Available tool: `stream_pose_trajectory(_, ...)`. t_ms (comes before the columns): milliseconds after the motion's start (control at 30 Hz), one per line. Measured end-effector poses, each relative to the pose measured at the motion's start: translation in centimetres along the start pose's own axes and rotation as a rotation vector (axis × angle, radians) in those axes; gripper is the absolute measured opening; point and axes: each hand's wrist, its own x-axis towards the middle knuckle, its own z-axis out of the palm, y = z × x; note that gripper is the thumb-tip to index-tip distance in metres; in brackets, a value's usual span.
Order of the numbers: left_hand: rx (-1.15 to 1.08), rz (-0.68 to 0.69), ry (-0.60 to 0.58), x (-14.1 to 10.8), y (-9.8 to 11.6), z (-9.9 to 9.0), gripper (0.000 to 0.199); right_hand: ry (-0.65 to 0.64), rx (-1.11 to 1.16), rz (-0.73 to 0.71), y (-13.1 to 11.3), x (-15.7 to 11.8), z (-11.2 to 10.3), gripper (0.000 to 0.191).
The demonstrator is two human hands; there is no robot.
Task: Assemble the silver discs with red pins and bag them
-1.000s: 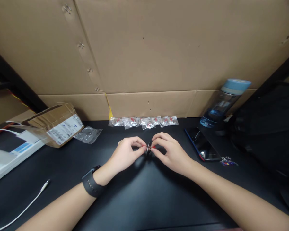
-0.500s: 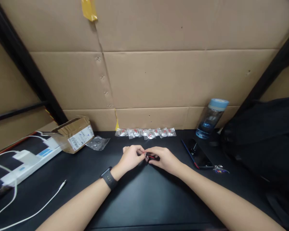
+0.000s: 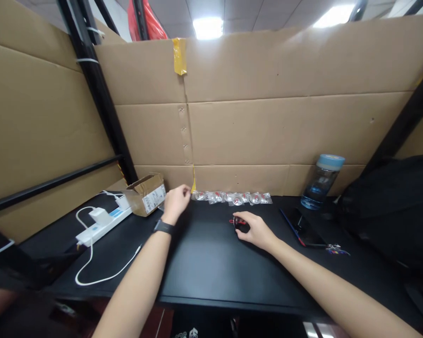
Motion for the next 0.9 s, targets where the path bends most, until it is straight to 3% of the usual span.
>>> stream_pose_trajectory(133, 0.078, -0.022, -0.232, 0.5, -7.0, -2.7, 0.051, 0.011, -0.009, 0.005, 1.1, 0.3, -1.2, 0.048)
stream_pose_trajectory(200, 0.1, 0.0, -0.35, 0.4, -8.7, -3.0, 0.058, 0.017, -0.008, 0.013, 1.5, 0.4, -1.8, 0.046)
stream_pose_trajectory(267, 0.122, 0.039, -0.442, 0.4, -8.8, -2.9, 0.063, 0.02, -0.006, 0.025, 1.7, 0.5, -2.1, 0.046)
stream_pose_trajectory(333, 0.145, 0.096, -0.522, 0.3, -7.3, -2.2, 0.065, 0.019, -0.012, 0.036, 1.6, 0.6, -2.2, 0.047)
stream_pose_trajectory(433, 0.201, 0.186, -0.617, -0.5, -3.1, -0.3, 0.063, 0.021, -0.02, 0.052, 1.0, 0.7, -2.4, 0.046)
stream_pose_trajectory(533, 0.243, 0.294, -0.663, -2.7, 1.8, 2.2, 0.068, 0.018, 0.002, 0.069, 0.2, 0.8, -3.0, 0.045)
stream_pose_trajectory(633, 0.218, 0.442, -0.682, -5.4, 5.5, 4.1, 0.058, -0.055, 0.068, 0.146, -0.3, 0.9, -4.1, 0.042)
stream_pose_trajectory(767, 0.252, 0.669, -0.554, -7.6, 7.4, 4.2, 0.052, -0.14, 0.077, 0.288, -0.5, 0.7, -5.6, 0.033)
stream_pose_trajectory(833, 0.23, 0.708, -0.572, -8.0, 7.5, 3.7, 0.051, -0.15, 0.061, 0.327, -0.5, 0.5, -6.2, 0.031)
stream_pose_trajectory(900, 0.199, 0.714, -0.662, -8.1, 7.3, 3.3, 0.053, -0.201, 0.078, 0.345, -0.6, 0.3, -6.7, 0.031)
